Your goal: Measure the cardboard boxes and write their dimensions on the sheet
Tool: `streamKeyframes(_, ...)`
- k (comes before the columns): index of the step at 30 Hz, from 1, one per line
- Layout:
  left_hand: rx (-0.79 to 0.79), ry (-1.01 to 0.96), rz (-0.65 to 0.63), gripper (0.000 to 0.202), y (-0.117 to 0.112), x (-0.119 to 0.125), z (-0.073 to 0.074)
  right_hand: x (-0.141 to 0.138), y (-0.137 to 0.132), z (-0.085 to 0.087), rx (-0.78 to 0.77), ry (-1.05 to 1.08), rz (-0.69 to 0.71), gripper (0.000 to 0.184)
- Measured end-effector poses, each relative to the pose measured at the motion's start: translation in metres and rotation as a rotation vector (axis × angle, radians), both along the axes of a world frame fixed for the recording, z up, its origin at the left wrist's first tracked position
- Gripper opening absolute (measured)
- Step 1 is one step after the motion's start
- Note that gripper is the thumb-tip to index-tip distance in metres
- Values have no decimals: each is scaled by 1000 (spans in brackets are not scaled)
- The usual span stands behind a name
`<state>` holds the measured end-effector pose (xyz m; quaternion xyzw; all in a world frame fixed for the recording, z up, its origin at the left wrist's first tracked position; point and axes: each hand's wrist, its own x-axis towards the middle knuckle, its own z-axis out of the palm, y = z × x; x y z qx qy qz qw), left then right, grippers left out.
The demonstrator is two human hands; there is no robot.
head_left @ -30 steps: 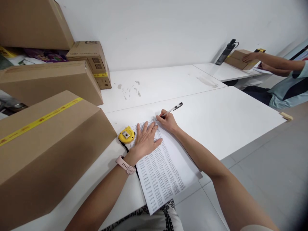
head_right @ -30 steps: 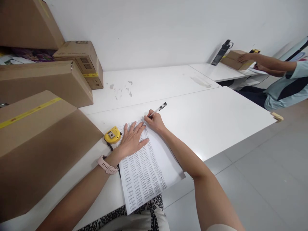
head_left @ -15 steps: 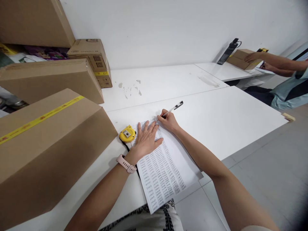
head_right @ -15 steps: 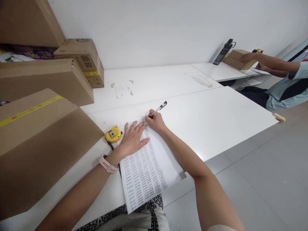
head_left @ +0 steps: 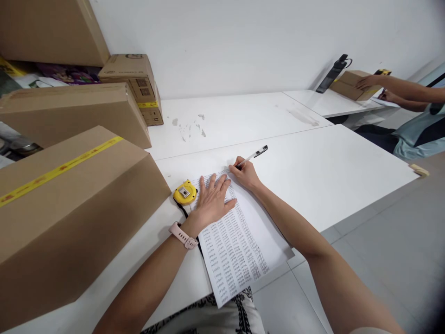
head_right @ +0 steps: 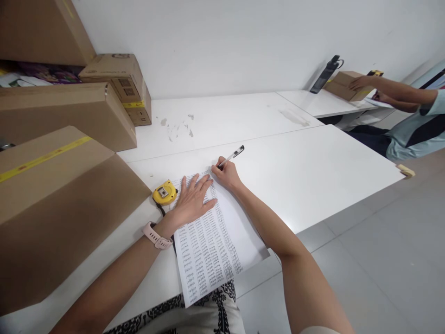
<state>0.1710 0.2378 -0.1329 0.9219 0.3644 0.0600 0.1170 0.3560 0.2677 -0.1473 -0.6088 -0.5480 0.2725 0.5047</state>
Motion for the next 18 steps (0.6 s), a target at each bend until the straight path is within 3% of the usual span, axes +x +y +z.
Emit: streamKeyframes(18, 17, 27, 3, 65, 0, 0, -1, -1, 0, 3, -28, -14, 0, 21)
